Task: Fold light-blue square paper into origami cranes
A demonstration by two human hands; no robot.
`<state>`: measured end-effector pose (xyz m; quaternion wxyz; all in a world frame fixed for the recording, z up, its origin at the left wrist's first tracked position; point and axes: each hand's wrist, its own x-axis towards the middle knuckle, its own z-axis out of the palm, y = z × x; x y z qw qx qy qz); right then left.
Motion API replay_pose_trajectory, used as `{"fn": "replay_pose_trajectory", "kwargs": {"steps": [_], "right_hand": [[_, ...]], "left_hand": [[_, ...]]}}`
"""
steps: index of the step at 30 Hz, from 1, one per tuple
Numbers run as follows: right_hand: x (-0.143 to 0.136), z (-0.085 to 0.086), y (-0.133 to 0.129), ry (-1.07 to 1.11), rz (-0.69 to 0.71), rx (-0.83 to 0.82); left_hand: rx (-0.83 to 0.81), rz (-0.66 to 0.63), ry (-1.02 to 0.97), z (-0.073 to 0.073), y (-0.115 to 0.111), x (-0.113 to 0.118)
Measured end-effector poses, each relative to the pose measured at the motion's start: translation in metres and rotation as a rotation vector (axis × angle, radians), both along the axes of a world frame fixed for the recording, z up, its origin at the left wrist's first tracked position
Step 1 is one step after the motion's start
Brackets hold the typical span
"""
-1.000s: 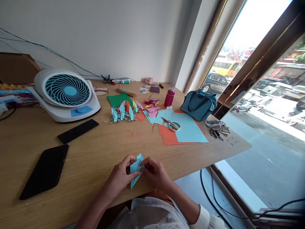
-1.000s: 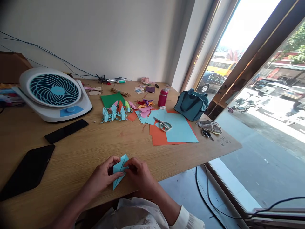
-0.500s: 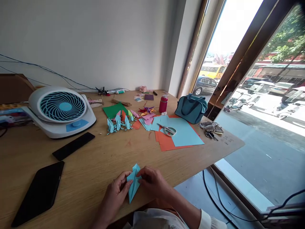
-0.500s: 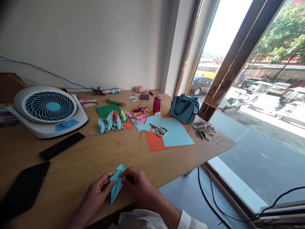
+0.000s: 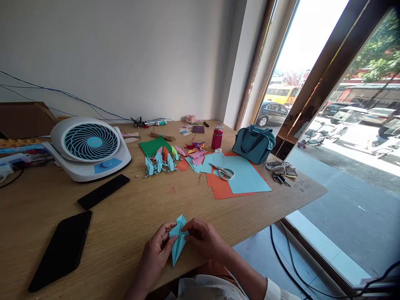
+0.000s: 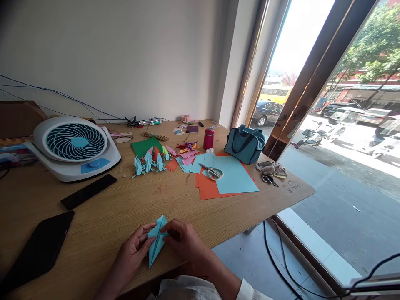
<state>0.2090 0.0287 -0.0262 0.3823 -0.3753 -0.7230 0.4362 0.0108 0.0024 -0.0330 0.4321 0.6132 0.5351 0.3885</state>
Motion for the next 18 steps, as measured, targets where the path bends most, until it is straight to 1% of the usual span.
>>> {"fn": "replay_pose_trajectory", "kwargs": {"steps": [8, 12, 18], "right_hand": [[0.0014, -0.0012, 0.0007, -0.021, 0.021, 0.036], [0.0016, -0.0014, 0.0006, -0.026, 0.021, 0.056], [0.0024, -0.0048, 0.0015, -0.026, 0.036, 0.079]], "left_hand": [[-0.004, 0.003, -0.030, -0.0032, -0.0002, 0.0001], [-0.016, 0.003, -0.021, -0.0020, -0.0011, 0.0010], [0.008, 0.024, 0.008, 0.0006, -0.0011, 0.0022]]}}
